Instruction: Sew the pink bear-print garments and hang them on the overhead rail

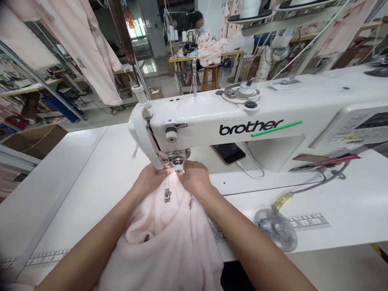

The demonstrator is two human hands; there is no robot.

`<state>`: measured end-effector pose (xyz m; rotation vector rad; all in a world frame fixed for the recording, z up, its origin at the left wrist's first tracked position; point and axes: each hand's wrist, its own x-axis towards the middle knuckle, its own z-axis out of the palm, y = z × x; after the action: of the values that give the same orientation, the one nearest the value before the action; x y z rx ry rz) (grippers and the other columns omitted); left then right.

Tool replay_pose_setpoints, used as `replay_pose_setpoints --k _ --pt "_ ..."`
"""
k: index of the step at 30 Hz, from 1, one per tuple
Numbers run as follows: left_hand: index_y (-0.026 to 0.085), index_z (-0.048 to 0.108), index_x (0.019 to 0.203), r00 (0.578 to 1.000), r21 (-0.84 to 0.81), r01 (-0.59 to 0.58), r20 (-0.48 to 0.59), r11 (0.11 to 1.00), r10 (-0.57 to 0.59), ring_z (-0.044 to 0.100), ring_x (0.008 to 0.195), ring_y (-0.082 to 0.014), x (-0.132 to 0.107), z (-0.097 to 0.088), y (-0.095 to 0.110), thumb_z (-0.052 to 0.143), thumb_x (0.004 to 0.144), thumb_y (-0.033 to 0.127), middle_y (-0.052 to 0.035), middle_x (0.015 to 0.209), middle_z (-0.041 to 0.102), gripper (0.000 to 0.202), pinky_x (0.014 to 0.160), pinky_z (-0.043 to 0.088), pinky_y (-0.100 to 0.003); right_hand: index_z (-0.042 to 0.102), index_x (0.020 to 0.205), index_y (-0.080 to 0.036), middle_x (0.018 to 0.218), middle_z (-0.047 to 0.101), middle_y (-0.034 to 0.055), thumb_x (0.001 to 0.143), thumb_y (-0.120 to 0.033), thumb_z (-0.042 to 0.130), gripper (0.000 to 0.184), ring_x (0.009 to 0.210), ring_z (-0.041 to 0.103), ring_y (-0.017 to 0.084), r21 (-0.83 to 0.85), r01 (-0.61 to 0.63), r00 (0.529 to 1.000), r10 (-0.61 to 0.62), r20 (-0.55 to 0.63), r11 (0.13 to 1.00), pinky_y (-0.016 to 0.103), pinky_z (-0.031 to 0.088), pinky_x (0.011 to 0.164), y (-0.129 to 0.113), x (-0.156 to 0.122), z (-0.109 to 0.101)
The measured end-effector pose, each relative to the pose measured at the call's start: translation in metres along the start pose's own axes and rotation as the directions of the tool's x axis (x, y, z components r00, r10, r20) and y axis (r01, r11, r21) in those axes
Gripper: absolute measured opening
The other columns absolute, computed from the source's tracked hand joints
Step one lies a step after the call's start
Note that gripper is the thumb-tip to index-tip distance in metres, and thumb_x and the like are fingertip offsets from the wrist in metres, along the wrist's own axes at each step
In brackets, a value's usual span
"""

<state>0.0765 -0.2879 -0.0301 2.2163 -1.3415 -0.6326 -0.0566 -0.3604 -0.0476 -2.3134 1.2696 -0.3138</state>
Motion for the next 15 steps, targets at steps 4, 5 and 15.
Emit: replay_pose_setpoints --k 4,5,15 --pt "0.02 0.061 0.077 1.0 0.031 -0.023 0.013 0.999 0.022 0.059 0.077 -0.0201 0.0009 0.0017 -0.0002 0.046 0.076 0.026 -0.0021 0.081 0.066 0.017 0.064 0.039 -0.028 0.058 0.066 -0.019 0.064 0.06 0.0012 0.076 -0.026 0.056 0.012 0.059 0.053 0.016 0.001 -0.011 1.0 0.011 -0.012 1.0 0.025 0.03 0.049 0.0005 -0.0003 -0.0003" --pt "0.02 0.061 0.078 1.0 0.036 -0.023 0.012 0.999 0.023 0.059 0.078 -0.0202 0.0011 0.0021 -0.0005 0.045 0.076 0.026 -0.0023 0.082 0.066 0.017 0.065 0.039 -0.028 0.058 0.066 -0.019 0.064 0.06 0.001 0.076 -0.024 0.056 0.012 0.058 0.053 0.016 0.0 -0.012 1.0 0.012 -0.016 1.0 0.025 0.029 0.049 0.0006 -0.0007 -0.0002" --pt "0.02 0.057 0.075 0.998 0.055 -0.038 -0.045 0.998 0.041 0.058 0.08 -0.0201 0.0033 0.0051 -0.0034 0.044 0.076 0.022 -0.0035 0.084 0.065 0.013 0.067 0.039 -0.027 0.058 0.069 -0.018 0.068 0.063 0.0016 0.075 -0.017 0.053 0.009 0.064 0.055 0.017 -0.068 0.026 0.998 -0.03 -0.064 0.997 0.024 0.03 0.053 0.0026 -0.0024 0.0031"
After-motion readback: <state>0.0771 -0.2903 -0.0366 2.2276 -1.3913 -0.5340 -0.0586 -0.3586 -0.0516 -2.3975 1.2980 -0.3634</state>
